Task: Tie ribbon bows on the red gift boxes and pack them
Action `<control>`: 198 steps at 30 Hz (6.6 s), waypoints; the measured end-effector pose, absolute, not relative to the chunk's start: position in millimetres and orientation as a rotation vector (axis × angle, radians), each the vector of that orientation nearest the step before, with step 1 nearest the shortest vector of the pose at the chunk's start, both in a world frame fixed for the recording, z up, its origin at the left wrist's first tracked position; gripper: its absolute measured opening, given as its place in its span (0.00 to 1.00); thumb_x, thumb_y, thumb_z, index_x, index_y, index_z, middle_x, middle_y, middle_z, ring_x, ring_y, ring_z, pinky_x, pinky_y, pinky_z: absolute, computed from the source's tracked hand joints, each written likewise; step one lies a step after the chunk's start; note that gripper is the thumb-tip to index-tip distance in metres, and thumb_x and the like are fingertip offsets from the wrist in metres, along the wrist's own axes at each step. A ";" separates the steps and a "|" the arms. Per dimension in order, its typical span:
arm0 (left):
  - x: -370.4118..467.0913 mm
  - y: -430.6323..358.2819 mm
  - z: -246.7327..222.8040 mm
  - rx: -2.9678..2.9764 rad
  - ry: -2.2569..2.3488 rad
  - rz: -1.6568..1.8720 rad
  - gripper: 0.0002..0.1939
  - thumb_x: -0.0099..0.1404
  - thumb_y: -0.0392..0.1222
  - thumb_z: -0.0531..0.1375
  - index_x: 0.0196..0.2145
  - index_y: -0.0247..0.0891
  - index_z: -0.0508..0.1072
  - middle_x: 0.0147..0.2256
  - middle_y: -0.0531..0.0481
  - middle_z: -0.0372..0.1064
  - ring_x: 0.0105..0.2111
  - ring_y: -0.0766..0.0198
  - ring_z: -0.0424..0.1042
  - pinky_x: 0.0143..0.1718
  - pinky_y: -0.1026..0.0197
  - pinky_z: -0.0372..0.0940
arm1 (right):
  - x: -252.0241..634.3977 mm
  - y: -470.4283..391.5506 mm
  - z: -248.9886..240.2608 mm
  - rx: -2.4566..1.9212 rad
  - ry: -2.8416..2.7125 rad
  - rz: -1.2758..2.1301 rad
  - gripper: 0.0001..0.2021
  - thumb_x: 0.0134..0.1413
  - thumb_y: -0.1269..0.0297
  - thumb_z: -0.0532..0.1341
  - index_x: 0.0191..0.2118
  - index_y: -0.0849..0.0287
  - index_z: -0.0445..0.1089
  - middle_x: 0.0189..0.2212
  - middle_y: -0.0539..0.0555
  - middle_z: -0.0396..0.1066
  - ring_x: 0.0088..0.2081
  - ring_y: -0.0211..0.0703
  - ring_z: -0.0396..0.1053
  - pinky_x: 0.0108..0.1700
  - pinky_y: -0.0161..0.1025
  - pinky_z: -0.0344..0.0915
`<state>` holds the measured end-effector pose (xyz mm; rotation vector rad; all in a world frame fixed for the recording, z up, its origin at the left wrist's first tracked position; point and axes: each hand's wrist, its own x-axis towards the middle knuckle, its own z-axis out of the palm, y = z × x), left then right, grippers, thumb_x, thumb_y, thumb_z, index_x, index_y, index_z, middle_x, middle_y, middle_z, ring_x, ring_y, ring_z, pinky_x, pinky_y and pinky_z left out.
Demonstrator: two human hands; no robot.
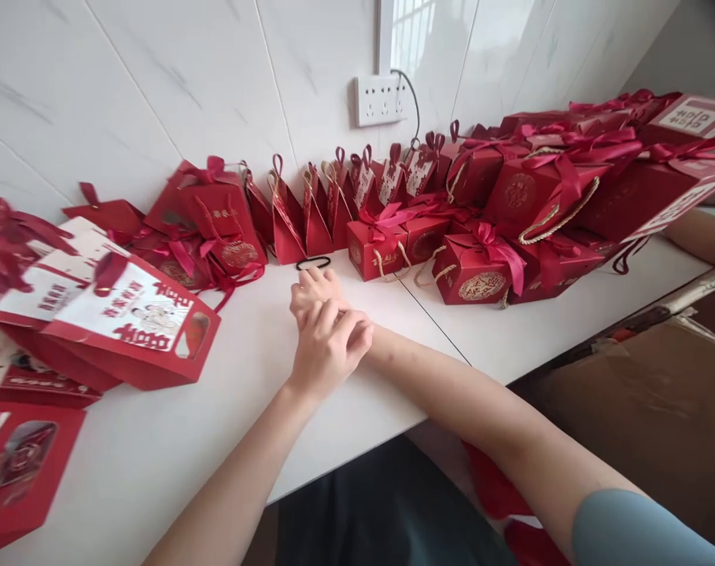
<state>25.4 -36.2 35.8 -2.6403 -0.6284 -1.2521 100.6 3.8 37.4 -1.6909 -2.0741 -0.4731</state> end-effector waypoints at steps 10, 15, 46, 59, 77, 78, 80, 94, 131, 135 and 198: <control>16.4 -61.1 44.5 -2.760 -0.354 -1.134 0.07 0.61 0.40 0.57 0.28 0.38 0.72 0.29 0.47 0.68 0.29 0.60 0.60 0.34 0.57 0.59 | 67.7 -17.5 49.3 -1.685 -2.259 -0.234 0.16 0.58 0.79 0.49 0.31 0.61 0.72 0.35 0.60 0.69 0.40 0.47 0.63 0.37 0.44 0.60; 16.5 -67.0 46.3 -2.822 -0.318 -0.996 0.17 0.62 0.53 0.54 0.34 0.36 0.74 0.33 0.46 0.72 0.34 0.56 0.67 0.36 0.52 0.56 | 65.5 -24.3 43.6 -1.657 -2.259 -0.283 0.16 0.58 0.80 0.49 0.30 0.62 0.74 0.34 0.60 0.71 0.38 0.47 0.65 0.36 0.43 0.59; 16.2 -66.5 48.1 -2.935 -0.098 -0.999 0.12 0.58 0.48 0.59 0.39 0.43 0.72 0.35 0.50 0.76 0.33 0.56 0.74 0.33 0.53 0.63 | 66.2 -32.8 30.4 -1.738 -2.147 -0.242 0.17 0.61 0.71 0.47 0.38 0.56 0.74 0.42 0.59 0.71 0.46 0.54 0.63 0.51 0.57 0.57; 15.5 -66.2 48.1 -2.960 -0.101 -1.030 0.16 0.57 0.33 0.49 0.39 0.39 0.73 0.35 0.50 0.77 0.34 0.58 0.75 0.34 0.54 0.64 | 62.9 -34.8 28.8 -1.779 -2.160 -0.347 0.18 0.62 0.74 0.47 0.32 0.64 0.74 0.36 0.60 0.72 0.43 0.53 0.66 0.45 0.54 0.57; 18.1 -67.9 47.4 -2.947 -0.142 -1.085 0.12 0.58 0.34 0.51 0.36 0.38 0.73 0.32 0.52 0.77 0.32 0.59 0.75 0.30 0.55 0.63 | 64.8 -31.6 20.5 -1.654 -2.130 -0.351 0.12 0.57 0.74 0.52 0.27 0.64 0.71 0.29 0.58 0.67 0.34 0.49 0.63 0.42 0.53 0.56; 18.0 -68.1 47.5 -2.953 -0.145 -1.086 0.12 0.58 0.34 0.51 0.36 0.38 0.73 0.32 0.52 0.77 0.32 0.59 0.75 0.30 0.55 0.63 | 64.7 -31.2 19.7 -1.650 -2.128 -0.362 0.12 0.56 0.74 0.52 0.26 0.64 0.70 0.29 0.58 0.67 0.34 0.49 0.63 0.41 0.53 0.56; 18.1 -68.6 48.0 -2.969 -0.156 -1.078 0.12 0.58 0.34 0.51 0.35 0.39 0.73 0.33 0.52 0.77 0.32 0.59 0.75 0.31 0.55 0.64 | 64.4 -30.3 18.2 -1.642 -2.121 -0.355 0.13 0.55 0.76 0.51 0.25 0.63 0.69 0.28 0.58 0.66 0.33 0.49 0.63 0.39 0.52 0.57; 16.7 -66.7 44.2 -3.014 -0.075 -1.143 0.13 0.54 0.29 0.50 0.34 0.38 0.70 0.36 0.49 0.76 0.34 0.58 0.74 0.31 0.55 0.63 | 66.5 -39.6 24.2 -1.700 -2.162 -0.351 0.12 0.55 0.79 0.48 0.27 0.64 0.64 0.29 0.58 0.65 0.36 0.47 0.62 0.33 0.43 0.58; -5.4 -9.1 17.8 -2.967 -0.744 -1.333 0.15 0.58 0.25 0.48 0.39 0.41 0.63 0.44 0.45 0.63 0.46 0.59 0.66 0.41 0.57 0.68 | 170.5 8.7 44.5 -1.991 -1.387 -0.493 0.18 0.52 0.66 0.57 0.50 0.62 0.63 0.48 0.63 0.67 0.51 0.57 0.61 0.55 0.62 0.51; -13.2 -0.8 14.9 -2.993 -1.008 -1.494 0.16 0.60 0.31 0.49 0.46 0.41 0.61 0.46 0.43 0.62 0.50 0.56 0.63 0.49 0.49 0.64 | 157.5 4.8 43.9 -1.791 -1.460 -0.423 0.21 0.51 0.61 0.58 0.51 0.60 0.60 0.48 0.62 0.65 0.49 0.56 0.62 0.49 0.54 0.59; -47.0 27.3 50.2 -2.315 -1.570 -2.359 0.14 0.59 0.49 0.57 0.39 0.40 0.64 0.37 0.49 0.67 0.37 0.62 0.69 0.39 0.60 0.65 | 119.3 -7.6 34.7 -1.118 -1.563 0.489 0.10 0.56 0.56 0.53 0.30 0.55 0.56 0.31 0.51 0.66 0.32 0.40 0.69 0.34 0.40 0.72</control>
